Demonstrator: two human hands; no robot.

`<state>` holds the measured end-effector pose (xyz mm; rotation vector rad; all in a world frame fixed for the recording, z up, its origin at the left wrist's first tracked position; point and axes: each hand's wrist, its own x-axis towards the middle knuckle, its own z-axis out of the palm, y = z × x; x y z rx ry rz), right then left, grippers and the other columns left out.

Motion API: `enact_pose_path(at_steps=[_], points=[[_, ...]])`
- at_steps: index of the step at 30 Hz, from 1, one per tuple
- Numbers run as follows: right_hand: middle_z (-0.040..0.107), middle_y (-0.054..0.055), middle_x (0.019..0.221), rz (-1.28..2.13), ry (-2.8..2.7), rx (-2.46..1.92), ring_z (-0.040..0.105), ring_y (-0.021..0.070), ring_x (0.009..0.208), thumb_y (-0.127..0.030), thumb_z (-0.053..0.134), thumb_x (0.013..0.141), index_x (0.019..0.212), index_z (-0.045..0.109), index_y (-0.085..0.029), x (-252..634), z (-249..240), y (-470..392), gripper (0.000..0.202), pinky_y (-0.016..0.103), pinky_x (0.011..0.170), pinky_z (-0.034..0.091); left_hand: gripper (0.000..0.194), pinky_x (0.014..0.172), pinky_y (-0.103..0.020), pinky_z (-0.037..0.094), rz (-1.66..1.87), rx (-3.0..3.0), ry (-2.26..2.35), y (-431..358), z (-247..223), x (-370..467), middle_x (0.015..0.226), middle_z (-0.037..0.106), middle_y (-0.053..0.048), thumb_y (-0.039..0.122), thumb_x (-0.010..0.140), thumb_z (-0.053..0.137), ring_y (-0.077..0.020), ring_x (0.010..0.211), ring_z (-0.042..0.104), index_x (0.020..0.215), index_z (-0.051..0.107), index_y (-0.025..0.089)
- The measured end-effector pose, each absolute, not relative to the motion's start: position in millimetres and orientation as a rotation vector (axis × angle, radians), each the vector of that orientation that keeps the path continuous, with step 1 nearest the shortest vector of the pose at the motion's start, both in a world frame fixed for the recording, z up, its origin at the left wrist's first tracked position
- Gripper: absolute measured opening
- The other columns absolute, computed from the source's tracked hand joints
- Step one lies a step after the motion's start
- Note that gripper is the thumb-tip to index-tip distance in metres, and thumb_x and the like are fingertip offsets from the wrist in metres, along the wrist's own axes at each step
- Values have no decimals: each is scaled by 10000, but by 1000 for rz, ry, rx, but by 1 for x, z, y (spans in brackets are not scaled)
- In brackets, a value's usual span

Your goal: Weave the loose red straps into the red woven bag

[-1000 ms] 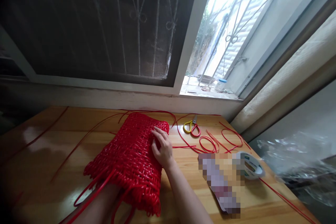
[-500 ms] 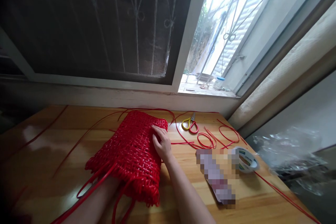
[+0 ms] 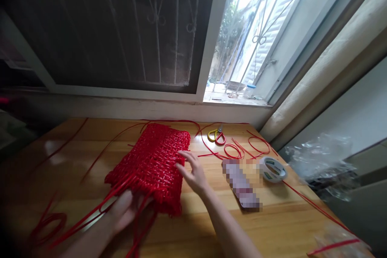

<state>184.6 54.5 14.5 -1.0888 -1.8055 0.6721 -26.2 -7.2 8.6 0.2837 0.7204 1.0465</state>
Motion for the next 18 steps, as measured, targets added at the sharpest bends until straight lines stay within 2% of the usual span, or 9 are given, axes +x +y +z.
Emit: enact_pose_path(at_steps=[2,5,7,9,11,13,15,18], points=[[409,62,1296,558,-2077,-1021,328,255,1201,-409,584,715,1229,434,-257,180,17,29,556,424,982,306,233,793,-376,458,981,334,731,-20,8,-27,921,630,-86,263,817,458,-204,861,588,967,559,118],[224,55,1407,371,-2307,-1010,126,301,1287,-437,600,686,1310,317,-249,167,11,3,712,494,1028,175,310,545,-288,484,963,506,880,-37,-2,-27,677,630,-64,371,809,435,-152,566,581,885,562,98],[157,60,1427,259,-2342,-1069,78,311,1296,-395,565,722,1333,269,-241,158,5,-4,696,525,1023,136,351,369,-189,371,1017,627,1022,-43,-12,-24,444,518,5,440,789,441,-83,367,436,792,550,106],[127,65,1434,195,-2363,-1101,74,312,1297,-355,545,737,1342,244,-241,152,-1,-3,685,532,1018,133,355,321,-152,292,1040,687,1099,-45,-22,-21,400,458,47,481,756,470,-63,336,373,823,529,137],[129,60,1434,173,-2393,-1094,90,305,1297,-338,541,736,1341,241,-251,150,-6,3,681,523,1018,145,386,300,-144,257,1038,740,1158,-42,-27,-18,365,402,78,516,730,483,-49,295,309,854,521,153],[171,50,1425,151,-2376,-1097,109,298,1296,-335,536,739,1336,253,-265,152,-14,14,664,523,1018,145,380,296,-142,245,1072,712,1137,-37,-28,-16,431,433,79,518,696,524,-28,293,287,815,515,158],[218,33,1412,119,-2278,-1160,118,293,1295,-319,520,753,1323,278,-287,158,-25,27,620,533,1013,154,346,329,-142,284,1105,658,1053,-32,-24,-16,551,491,56,467,670,581,-13,334,339,783,523,145],[227,15,1408,147,-2063,-1304,148,262,1295,-255,468,785,1317,283,-305,167,-44,43,565,491,1007,232,271,500,-168,407,1044,617,912,-25,-17,-21,611,516,30,304,647,652,-37,461,484,821,548,125]])
